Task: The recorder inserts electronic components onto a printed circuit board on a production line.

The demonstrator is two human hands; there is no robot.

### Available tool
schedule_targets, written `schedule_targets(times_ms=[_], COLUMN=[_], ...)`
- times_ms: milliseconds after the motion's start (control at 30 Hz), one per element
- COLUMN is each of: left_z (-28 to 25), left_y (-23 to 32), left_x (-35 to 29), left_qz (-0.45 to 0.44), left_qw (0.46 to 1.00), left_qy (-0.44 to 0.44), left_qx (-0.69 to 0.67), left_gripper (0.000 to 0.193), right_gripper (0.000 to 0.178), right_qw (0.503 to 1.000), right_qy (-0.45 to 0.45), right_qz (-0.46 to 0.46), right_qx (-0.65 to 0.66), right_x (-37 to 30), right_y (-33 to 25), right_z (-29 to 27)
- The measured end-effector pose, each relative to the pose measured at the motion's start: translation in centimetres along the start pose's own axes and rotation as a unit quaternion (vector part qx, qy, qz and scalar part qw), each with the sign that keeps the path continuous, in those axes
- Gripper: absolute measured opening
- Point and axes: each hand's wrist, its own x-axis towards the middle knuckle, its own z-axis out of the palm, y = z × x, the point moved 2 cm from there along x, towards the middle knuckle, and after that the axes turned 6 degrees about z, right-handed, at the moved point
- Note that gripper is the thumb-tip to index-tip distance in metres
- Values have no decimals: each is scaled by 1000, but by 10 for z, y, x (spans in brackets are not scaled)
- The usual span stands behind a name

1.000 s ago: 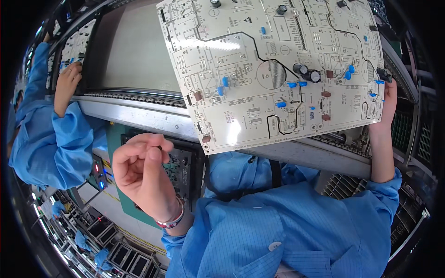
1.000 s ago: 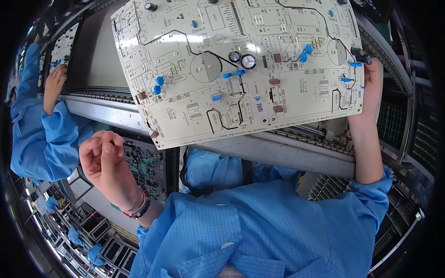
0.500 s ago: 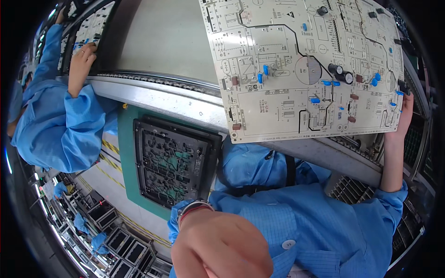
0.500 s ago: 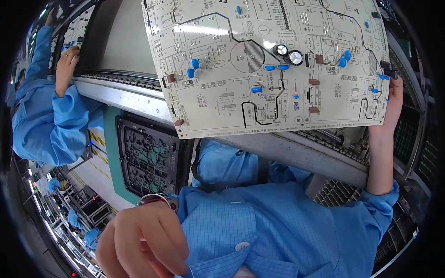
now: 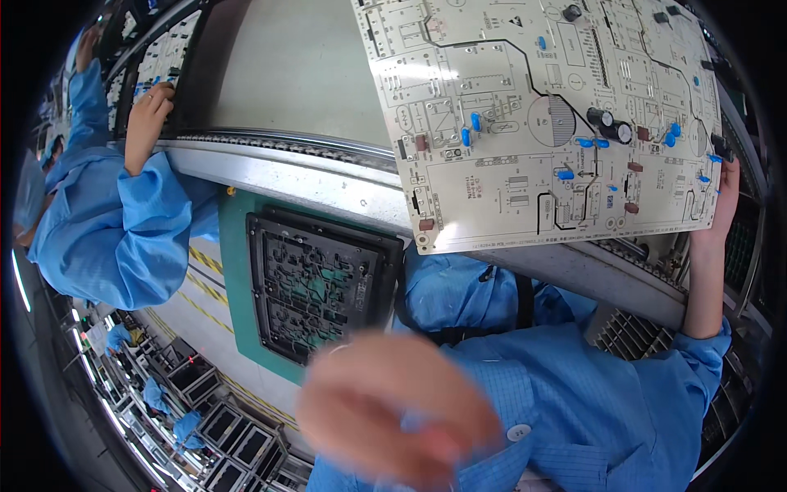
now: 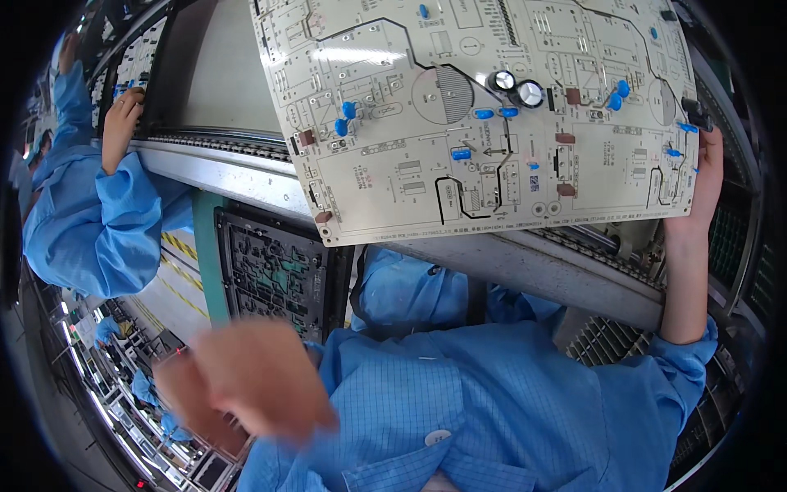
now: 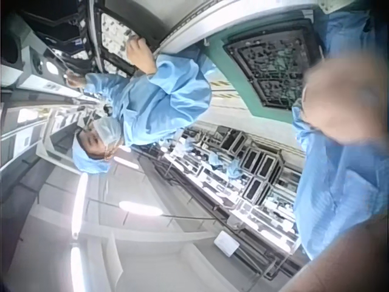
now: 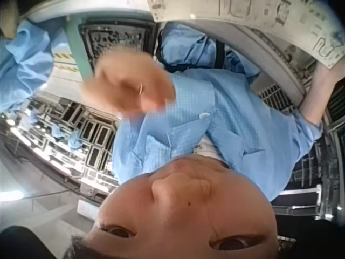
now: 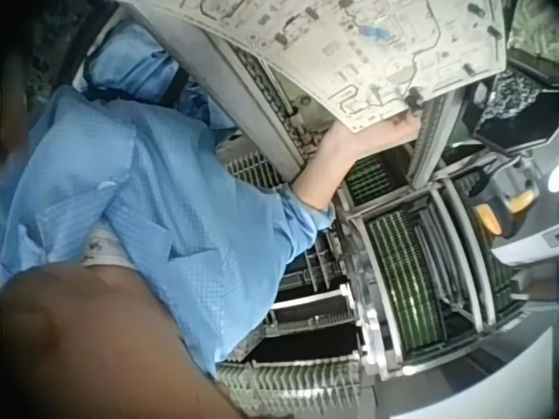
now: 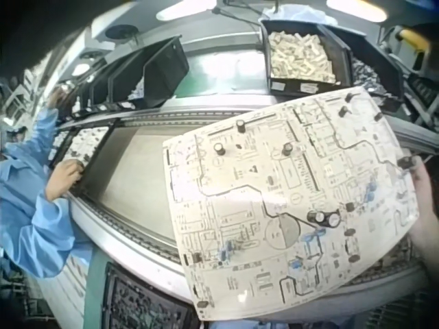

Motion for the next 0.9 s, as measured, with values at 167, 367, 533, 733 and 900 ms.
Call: schedule_targets(times_ms=[167, 367, 533, 733, 900], left_z=[-41, -80, -77, -84, -83], left_y=[-23, -20, -11, -3, -12], left_x=[17, 14, 18, 9, 2], left_qz=[-128, -125, -145, -183, -181], left_qw=[950, 935, 904, 858, 827], left_qy=[160, 178, 161, 136, 112], left_qx=[234, 282, 370, 460, 520], left_gripper=[32, 32, 27, 21, 21], right_gripper=[32, 23, 22, 24, 27], right_qw=[1000, 996, 994, 996, 965], right_qy=[-10, 68, 91, 53, 236], right_qz=[-1, -27, -12, 21, -26], right_qx=[-5, -55, -61, -73, -114], right_x=[0, 7, 7, 12, 13], right_y=[3, 6, 4, 7, 16], right_z=[11, 33, 32, 27, 72])
